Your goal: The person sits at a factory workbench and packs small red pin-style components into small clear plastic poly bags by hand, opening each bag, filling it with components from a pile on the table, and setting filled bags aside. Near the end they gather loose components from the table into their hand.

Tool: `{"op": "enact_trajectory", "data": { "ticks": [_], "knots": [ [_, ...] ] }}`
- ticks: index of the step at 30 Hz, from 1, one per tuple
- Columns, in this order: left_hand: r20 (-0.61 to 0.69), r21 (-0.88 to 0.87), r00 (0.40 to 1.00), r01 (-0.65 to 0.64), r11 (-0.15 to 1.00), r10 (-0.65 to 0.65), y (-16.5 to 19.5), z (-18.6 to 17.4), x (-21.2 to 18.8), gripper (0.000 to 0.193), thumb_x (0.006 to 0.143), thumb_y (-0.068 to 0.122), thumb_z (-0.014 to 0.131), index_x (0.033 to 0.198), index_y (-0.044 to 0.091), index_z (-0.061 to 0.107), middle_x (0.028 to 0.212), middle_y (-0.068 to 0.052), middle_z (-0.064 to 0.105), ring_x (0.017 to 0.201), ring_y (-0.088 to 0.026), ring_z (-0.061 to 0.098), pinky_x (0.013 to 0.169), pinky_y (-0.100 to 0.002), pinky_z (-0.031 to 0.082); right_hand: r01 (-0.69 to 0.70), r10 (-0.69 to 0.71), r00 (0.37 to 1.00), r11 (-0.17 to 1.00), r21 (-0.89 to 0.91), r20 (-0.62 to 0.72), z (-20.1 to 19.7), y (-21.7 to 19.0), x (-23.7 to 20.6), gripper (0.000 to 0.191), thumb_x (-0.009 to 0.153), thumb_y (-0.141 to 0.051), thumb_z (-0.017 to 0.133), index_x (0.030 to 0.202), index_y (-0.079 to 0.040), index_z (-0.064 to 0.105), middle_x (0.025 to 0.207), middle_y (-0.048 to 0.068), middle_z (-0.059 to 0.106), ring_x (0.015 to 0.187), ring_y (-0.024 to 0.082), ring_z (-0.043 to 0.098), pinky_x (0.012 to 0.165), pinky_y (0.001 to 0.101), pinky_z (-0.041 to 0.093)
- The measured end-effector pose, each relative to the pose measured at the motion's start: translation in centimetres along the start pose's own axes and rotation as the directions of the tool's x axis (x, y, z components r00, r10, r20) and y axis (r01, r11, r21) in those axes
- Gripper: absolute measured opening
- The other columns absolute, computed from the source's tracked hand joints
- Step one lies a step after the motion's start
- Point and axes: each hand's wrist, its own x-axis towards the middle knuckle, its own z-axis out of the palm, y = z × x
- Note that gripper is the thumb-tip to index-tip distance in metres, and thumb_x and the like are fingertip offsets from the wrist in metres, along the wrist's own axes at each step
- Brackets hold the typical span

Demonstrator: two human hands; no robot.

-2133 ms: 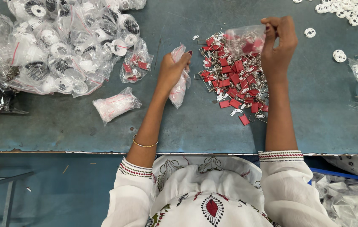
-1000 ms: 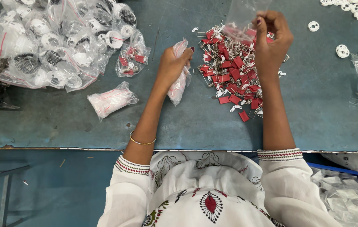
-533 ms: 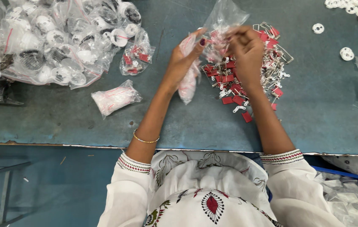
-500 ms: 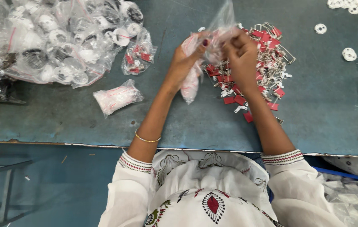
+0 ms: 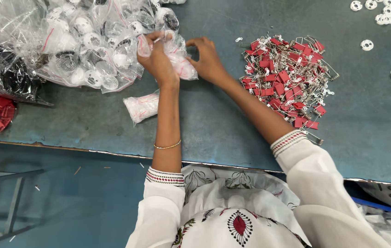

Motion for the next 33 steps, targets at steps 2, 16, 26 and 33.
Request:
{"op": "enact_trajectory", "data": {
  "ticks": [2, 16, 26, 33],
  "knots": [
    [-0.009, 0.138, 1.000, -0.026, 0.990, 0.028, 0.1, -0.4, 0.3, 0.015, 0.082, -0.016, 0.053, 0.080, -0.001, 0.054, 0.081, -0.008, 0.061, 0.072, -0.017, 0.060, 0.072, -0.031, 0.051, 0.056, -0.056, 0.998, 0.998, -0.011, 0.026, 0.9, 0.3, 0.3, 0.030, 0.077, -0.014, 0.087, 0.097, 0.000, 0.069, 0.097, 0.015, 0.069, 0.091, 0.035, 0.064, 0.085, 0.0410, 0.048],
    [0.454, 0.507, 0.721, 0.274, 0.817, -0.523, -1.5, 1.5, -3.5, 0.022, 0.099, 0.025, 0.065, 0.101, 0.005, 0.075, 0.080, 0.005, 0.058, 0.069, -0.004, 0.050, 0.059, -0.022, 0.040, -0.510, 0.635, 0.663, -0.006, 0.860, 0.398, -11.9, 0.4, -3.6, 0.028, 0.097, -0.025, 0.054, 0.119, -0.007, 0.058, 0.117, 0.012, 0.071, 0.102, 0.026, 0.073, 0.081, 0.0333, 0.058],
    [0.430, 0.366, 0.364, 0.766, 0.528, -0.826, -0.3, 3.7, -6.0, 0.032, 0.094, 0.036, 0.072, 0.106, 0.006, 0.068, 0.080, -0.007, 0.071, 0.057, -0.009, 0.055, 0.051, -0.024, 0.046, -0.419, 0.530, 0.816, 0.265, 0.868, 0.232, -15.2, 1.7, -6.0, 0.024, 0.106, -0.015, 0.063, 0.128, -0.008, 0.057, 0.111, 0.004, 0.068, 0.089, 0.013, 0.066, 0.068, 0.0286, 0.052],
    [0.457, 0.501, 0.243, 0.725, 0.473, -0.856, -1.3, 3.3, -6.7, 0.035, 0.087, 0.026, 0.077, 0.115, 0.007, 0.066, 0.088, -0.001, 0.069, 0.071, -0.008, 0.064, 0.058, -0.028, 0.056, -0.390, 0.461, 0.863, 0.344, 0.854, 0.208, -16.0, 0.5, -5.6, 0.074, 0.095, -0.002, 0.077, 0.155, -0.015, 0.036, 0.115, 0.004, 0.058, 0.103, 0.011, 0.064, 0.091, 0.0272, 0.059]
  ]
}}
